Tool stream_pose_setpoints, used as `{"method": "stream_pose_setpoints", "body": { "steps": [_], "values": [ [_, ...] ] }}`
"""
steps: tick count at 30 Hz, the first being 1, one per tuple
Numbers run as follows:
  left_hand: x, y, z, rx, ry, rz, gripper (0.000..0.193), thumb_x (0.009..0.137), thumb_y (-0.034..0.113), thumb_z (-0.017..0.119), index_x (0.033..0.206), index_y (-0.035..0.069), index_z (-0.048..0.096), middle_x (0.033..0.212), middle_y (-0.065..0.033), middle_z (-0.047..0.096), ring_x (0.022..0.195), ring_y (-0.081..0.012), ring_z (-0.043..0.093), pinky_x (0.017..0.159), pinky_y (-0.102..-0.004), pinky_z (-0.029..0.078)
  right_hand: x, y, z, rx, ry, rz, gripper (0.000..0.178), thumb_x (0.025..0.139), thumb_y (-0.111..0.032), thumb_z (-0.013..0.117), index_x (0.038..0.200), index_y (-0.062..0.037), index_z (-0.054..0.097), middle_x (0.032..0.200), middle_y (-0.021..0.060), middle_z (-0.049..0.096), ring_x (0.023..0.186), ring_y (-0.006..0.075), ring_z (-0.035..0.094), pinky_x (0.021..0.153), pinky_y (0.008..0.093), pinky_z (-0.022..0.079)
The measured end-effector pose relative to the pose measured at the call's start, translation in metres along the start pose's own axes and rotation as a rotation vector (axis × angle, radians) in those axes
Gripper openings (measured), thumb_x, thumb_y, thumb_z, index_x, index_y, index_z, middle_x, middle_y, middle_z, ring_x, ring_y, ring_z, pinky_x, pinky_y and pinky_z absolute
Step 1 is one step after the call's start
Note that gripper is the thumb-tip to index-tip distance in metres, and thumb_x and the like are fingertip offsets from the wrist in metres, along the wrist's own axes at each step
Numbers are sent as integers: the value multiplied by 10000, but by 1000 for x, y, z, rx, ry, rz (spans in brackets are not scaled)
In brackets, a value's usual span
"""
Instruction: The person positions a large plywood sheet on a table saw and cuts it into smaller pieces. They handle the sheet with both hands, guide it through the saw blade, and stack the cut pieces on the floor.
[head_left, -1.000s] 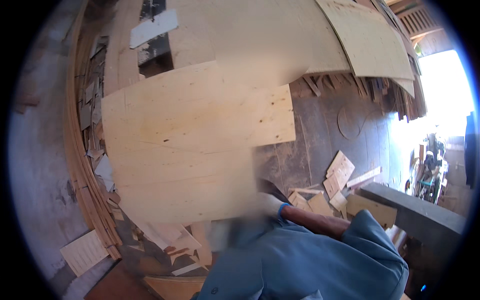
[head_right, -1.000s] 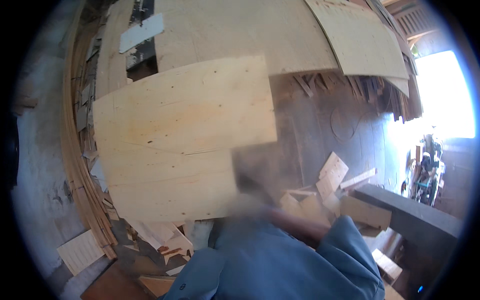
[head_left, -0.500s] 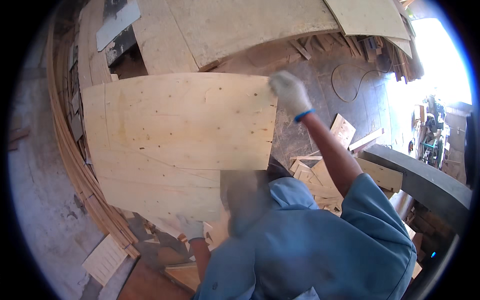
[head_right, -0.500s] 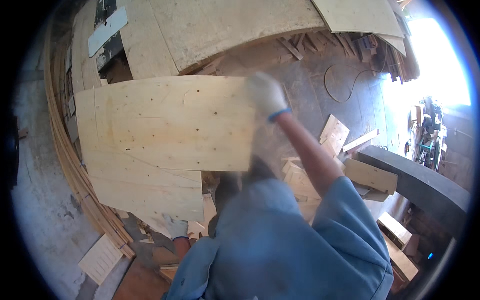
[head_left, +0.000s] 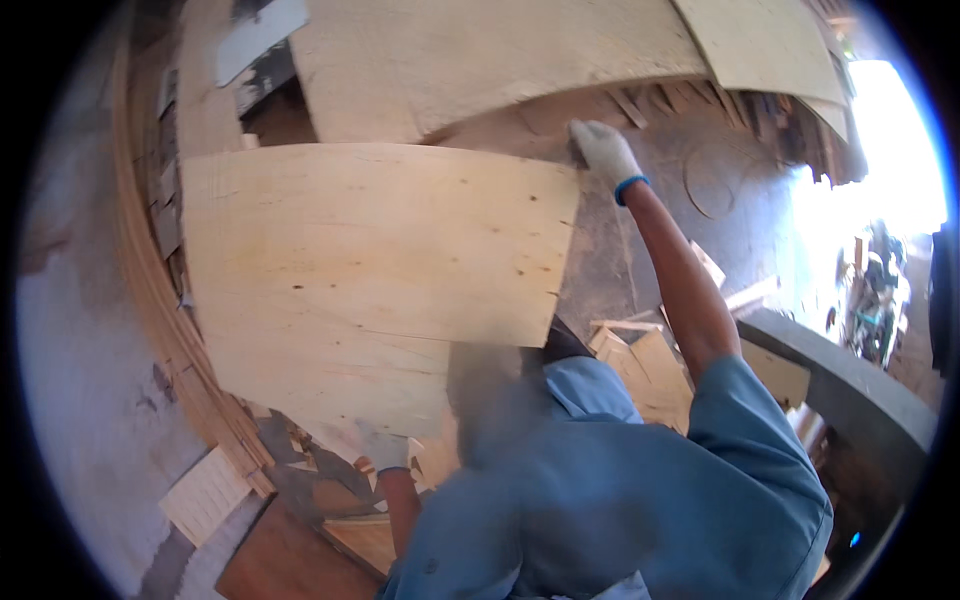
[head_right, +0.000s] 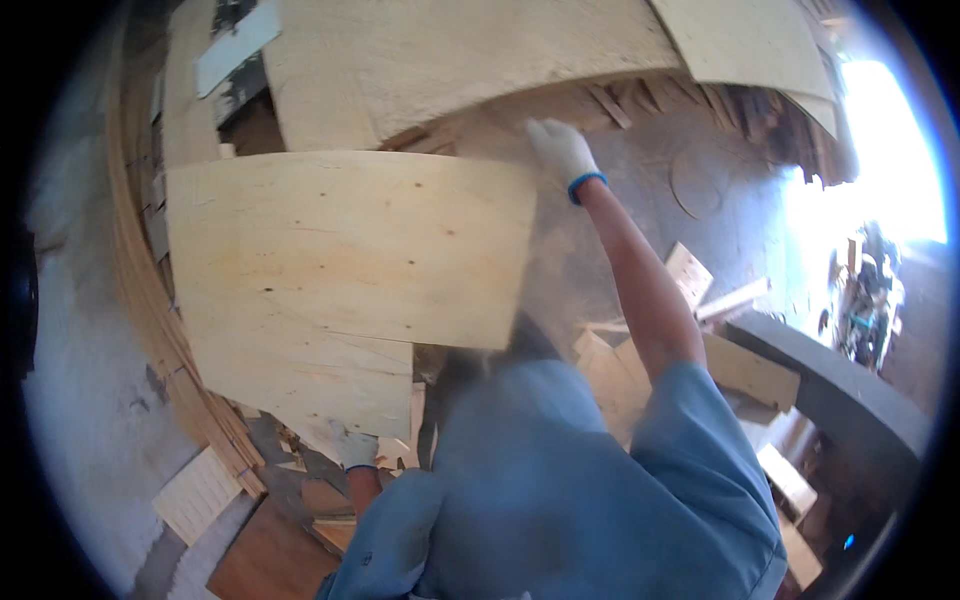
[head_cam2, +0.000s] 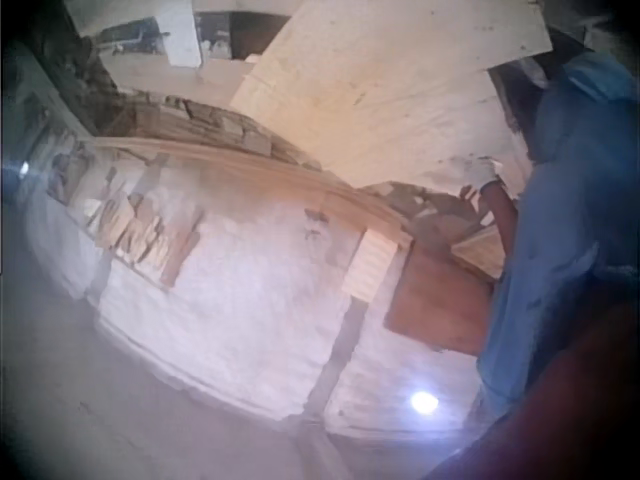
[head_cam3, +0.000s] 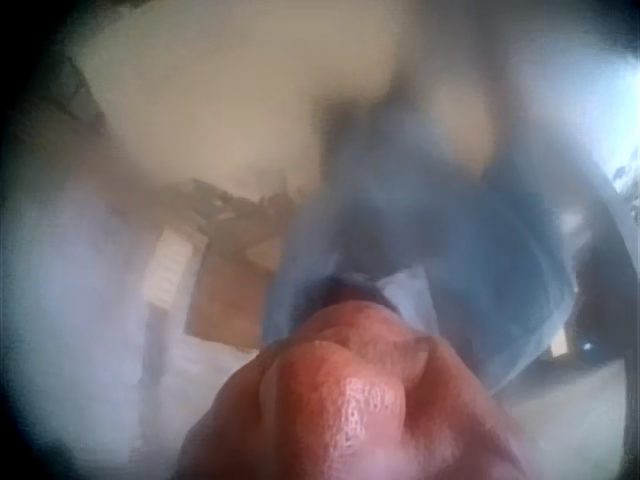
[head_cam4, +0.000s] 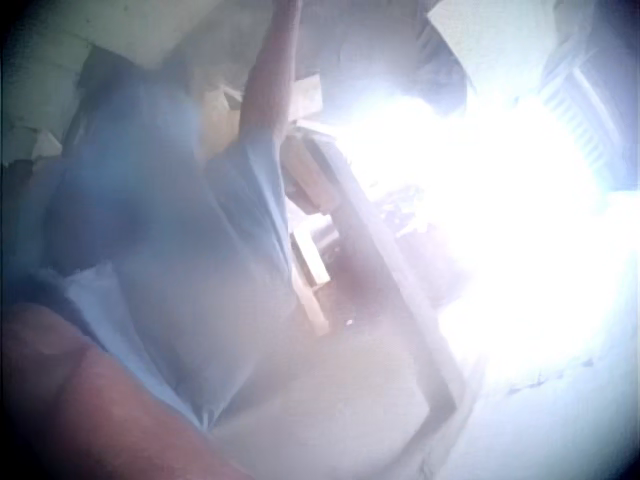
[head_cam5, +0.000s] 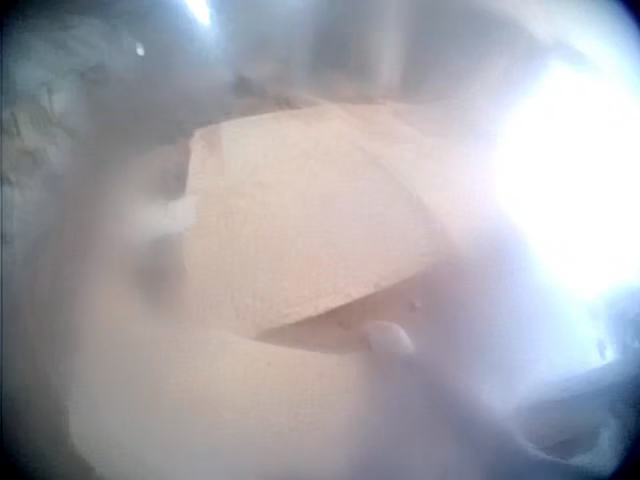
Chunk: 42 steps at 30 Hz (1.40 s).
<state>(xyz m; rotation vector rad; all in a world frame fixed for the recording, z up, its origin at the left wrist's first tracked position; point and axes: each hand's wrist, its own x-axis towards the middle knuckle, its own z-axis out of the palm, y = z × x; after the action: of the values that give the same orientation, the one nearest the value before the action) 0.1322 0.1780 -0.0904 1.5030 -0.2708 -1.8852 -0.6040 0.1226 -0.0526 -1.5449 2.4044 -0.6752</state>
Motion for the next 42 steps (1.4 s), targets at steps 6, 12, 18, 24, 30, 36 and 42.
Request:
{"method": "stream_pose_setpoints", "body": {
  "steps": [6,12,18,24,30,36,42],
  "values": [
    [17,5,-19,40,213,46,573,1040,489,341,1469,113,390,1483,-104,445,1349,-310,421,1132,-482,336,-30,-93,8,145,-167,317,504,990,-478,435,963,-54,706,1001,250,669,960,424,629,814,479,479],
    [54,81,-137,915,79,437,581,1032,487,396,1432,67,438,1444,-105,487,1330,-287,446,1104,-451,374,-103,-133,32,262,-211,539,499,992,-462,424,928,-49,697,950,255,663,946,461,612,825,511,472],
    [70,269,-76,370,70,247,505,1008,403,507,1320,7,548,1274,-125,623,1172,-271,593,1020,-417,470,-166,-210,31,640,-411,553,591,1008,-488,440,1047,58,660,968,181,701,975,243,642,857,377,475],
    [46,435,-108,513,-286,475,520,1025,326,453,1387,-47,470,1366,-173,555,1239,-292,547,1069,-416,435,-211,-288,-17,575,-395,-174,533,1019,-375,427,1345,39,508,1228,157,623,1146,237,579,977,343,432],
    [18,590,-136,384,-462,303,611,1041,362,380,1462,-80,354,1509,-215,393,1354,-324,436,1144,-412,346,-186,-414,-123,453,134,-609,635,874,-72,615,1451,22,368,1431,256,457,1322,365,472,1094,432,396],
    [-9,609,-43,643,-653,225,643,1036,430,365,1446,-65,392,1443,-214,477,1312,-316,485,1120,-390,368,-151,-483,-136,1682,-345,-105,648,1020,-426,430,1456,30,284,1319,283,538,1116,343,637,952,413,540],
    [-15,629,-63,811,-543,420,655,1029,453,376,1431,-63,415,1422,-213,502,1291,-316,505,1109,-392,379,-164,-490,-142,1265,-81,-346,698,1019,-506,405,1469,5,250,1221,309,575,1000,371,671,938,434,552]
  ]
}}
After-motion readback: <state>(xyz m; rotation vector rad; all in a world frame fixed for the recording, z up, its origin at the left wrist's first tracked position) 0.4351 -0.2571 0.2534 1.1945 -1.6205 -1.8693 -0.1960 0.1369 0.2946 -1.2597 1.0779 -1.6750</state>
